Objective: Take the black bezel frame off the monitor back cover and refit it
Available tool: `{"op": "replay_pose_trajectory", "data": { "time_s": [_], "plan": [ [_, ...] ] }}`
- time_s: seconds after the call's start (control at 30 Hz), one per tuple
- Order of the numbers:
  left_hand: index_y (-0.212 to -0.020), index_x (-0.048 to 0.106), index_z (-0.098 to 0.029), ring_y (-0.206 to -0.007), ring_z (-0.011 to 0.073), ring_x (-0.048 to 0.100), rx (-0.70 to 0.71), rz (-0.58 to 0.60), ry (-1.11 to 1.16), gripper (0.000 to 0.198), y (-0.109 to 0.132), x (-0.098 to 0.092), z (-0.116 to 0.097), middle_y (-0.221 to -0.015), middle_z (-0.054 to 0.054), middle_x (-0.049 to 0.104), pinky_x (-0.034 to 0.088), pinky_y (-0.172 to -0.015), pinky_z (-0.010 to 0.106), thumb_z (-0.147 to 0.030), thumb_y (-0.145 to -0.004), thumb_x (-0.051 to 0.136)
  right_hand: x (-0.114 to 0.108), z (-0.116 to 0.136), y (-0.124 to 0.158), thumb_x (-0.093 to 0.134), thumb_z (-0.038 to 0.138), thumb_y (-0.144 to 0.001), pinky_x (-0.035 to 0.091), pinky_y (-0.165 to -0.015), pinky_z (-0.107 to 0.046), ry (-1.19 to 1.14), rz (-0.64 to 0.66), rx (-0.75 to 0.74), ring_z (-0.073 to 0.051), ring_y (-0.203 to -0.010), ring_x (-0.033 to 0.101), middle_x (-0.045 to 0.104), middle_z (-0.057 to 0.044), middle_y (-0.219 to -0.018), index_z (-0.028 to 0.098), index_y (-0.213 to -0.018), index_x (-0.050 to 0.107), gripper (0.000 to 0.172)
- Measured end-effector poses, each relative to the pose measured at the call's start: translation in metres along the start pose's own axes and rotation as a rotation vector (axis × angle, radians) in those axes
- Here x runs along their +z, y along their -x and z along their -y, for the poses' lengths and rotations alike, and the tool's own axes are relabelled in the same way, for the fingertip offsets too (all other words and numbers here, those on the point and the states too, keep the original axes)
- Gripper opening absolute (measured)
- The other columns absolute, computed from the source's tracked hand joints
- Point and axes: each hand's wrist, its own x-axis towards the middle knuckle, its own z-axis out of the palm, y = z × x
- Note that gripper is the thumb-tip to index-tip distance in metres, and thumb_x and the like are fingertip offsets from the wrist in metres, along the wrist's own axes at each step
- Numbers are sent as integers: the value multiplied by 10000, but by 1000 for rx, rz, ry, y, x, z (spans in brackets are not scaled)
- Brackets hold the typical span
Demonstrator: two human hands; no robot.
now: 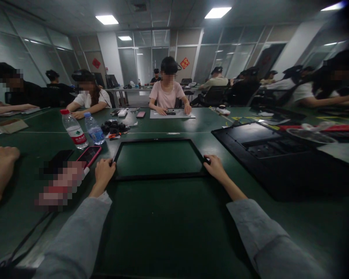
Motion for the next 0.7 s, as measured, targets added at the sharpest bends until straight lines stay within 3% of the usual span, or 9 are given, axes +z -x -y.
{"op": "replay_pose_trajectory", "data": {
  "time_s": [0.2, 0.53, 0.7],
  "plan": [
    [-1314, 701, -127, -1192, 317, 630, -22, 12, 11, 488, 2, -3, -4, -1286, 192, 684, 494, -1035, 418, -371, -959, 473, 5, -2, 2, 533, 215, -767, 460, -1049, -486, 102, -6, -42, -311, -1074, 610, 683, -174, -1111, 119, -1164, 729, 453],
    [-1315, 710, -151, -1168, 289, 664, -51, 61, 65, 480, 2, -13, -4, -1293, 159, 709, 506, -992, 366, -312, -892, 547, 2, 3, 11, 525, 197, -800, 467, -1032, -486, 67, -20, -82, -301, -1061, 611, 693, -158, -1158, 146, -1260, 718, 502],
    [-1227, 756, -181, -1054, 272, 697, 8, 54, 99, 430, 2, -20, -4, -1138, 104, 770, 525, -915, 335, -302, -850, 587, 0, 4, 13, 497, 190, -840, 478, -1028, -479, 31, 12, -83, -293, -1118, 613, 703, -145, -1224, 159, -1277, 717, 489]
  ]
}}
